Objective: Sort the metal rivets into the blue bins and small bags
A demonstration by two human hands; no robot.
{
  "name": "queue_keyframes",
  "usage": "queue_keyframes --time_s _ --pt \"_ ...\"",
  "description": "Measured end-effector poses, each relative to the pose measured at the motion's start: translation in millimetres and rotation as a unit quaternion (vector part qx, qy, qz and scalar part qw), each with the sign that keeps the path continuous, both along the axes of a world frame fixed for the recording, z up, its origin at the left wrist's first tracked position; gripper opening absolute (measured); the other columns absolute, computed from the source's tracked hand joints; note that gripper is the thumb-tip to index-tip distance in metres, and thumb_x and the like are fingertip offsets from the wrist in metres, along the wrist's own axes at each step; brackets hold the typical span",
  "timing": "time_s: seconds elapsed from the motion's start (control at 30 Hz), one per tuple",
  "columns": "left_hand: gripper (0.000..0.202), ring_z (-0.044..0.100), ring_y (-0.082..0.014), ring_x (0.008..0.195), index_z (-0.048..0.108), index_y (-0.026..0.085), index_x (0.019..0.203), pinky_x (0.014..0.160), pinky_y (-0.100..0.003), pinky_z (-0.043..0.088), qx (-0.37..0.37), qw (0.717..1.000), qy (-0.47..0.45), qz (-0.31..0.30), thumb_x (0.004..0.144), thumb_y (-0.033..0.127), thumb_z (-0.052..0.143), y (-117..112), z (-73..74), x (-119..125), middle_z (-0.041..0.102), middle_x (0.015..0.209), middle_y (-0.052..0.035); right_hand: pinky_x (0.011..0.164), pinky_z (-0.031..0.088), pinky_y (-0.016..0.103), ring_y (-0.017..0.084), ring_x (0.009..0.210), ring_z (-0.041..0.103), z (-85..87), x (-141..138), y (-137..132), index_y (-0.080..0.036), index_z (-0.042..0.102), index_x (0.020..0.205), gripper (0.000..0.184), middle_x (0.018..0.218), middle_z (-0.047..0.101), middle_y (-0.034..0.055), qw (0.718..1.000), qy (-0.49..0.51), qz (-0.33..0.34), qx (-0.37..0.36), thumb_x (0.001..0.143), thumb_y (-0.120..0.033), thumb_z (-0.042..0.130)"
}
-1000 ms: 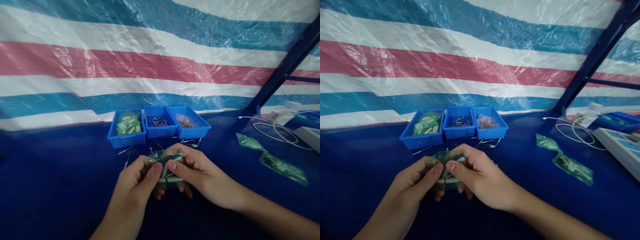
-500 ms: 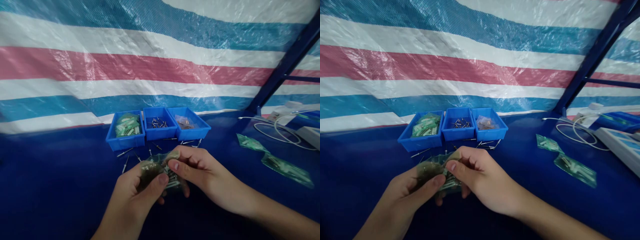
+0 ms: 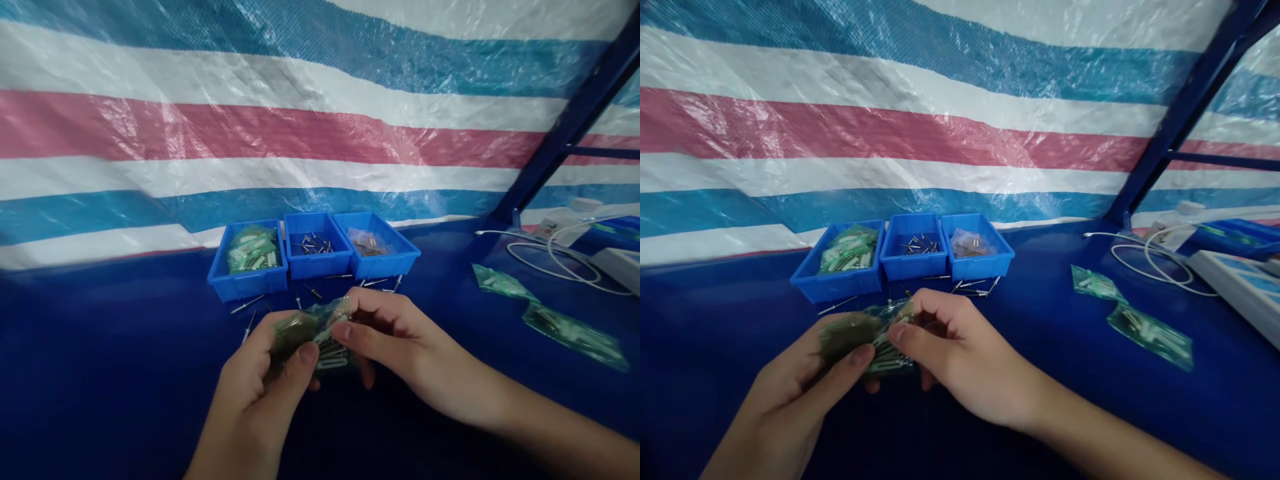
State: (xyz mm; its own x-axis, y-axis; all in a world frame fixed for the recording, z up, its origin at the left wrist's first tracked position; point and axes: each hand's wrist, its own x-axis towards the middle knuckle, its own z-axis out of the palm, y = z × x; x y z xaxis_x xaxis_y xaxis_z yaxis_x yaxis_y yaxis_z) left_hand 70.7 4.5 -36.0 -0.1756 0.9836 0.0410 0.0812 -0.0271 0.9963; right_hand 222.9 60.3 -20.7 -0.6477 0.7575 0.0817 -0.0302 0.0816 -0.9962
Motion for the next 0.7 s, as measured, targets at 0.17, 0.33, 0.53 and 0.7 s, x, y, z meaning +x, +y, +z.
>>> queue_keyframes --time_s 0.17,0.33,0.53,0.7 --pt "0.014 0.056 -0.0092 0.062 0.06 0.026 0.088 0.058 -0.016 0.046 -0.024 0.999 -0.001 0.033 0.075 0.025 0.063 -5.0 13.7 5.9 0.065 0.074 0.0062 0.049 0.041 0.017 0.006 0.056 0.046 -1.7 1.2 -0.6 -0.015 0.051 0.074 0.019 0.068 0.048 -0.0023 1.0 -0.02 0.007 0.017 0.086 -0.03 0.052" --pt "0.018 0.059 -0.0087 0.066 0.059 0.025 0.088 0.06 -0.015 0.046 -0.026 0.999 -0.007 0.036 0.072 0.021 0.065 -6.5 19.5 7.2 0.065 0.072 0.0079 0.05 0.038 0.018 0.007 0.058 0.044 -3.9 2.1 -1.4 -0.015 0.054 0.076 0.02 0.068 0.049 -0.0017 0.997 -0.045 0.004 0.062 0.087 -0.031 0.051" --pt "0.021 0.058 -0.0081 0.062 0.057 0.025 0.091 0.056 -0.015 0.045 -0.03 0.999 -0.01 0.034 0.072 0.022 0.066 -6.2 17.8 7.2 0.065 0.071 0.008 0.049 0.034 0.016 0.005 0.055 0.041 0.4 1.7 -2.4 -0.013 0.056 0.072 0.019 0.061 0.048 -0.0043 0.992 -0.065 -0.009 0.107 0.086 -0.026 0.053" --pt "0.02 0.061 -0.0108 0.065 0.057 0.023 0.09 0.06 -0.018 0.046 -0.028 0.999 0.012 0.042 0.072 0.021 0.067 -7.4 23.1 8.5 0.064 0.07 0.0065 0.05 0.035 0.015 0.004 0.055 0.042 2.3 0.5 -2.1 -0.013 0.057 0.073 0.016 0.063 0.05 -0.0043 0.994 -0.055 -0.004 0.092 0.086 -0.023 0.054"
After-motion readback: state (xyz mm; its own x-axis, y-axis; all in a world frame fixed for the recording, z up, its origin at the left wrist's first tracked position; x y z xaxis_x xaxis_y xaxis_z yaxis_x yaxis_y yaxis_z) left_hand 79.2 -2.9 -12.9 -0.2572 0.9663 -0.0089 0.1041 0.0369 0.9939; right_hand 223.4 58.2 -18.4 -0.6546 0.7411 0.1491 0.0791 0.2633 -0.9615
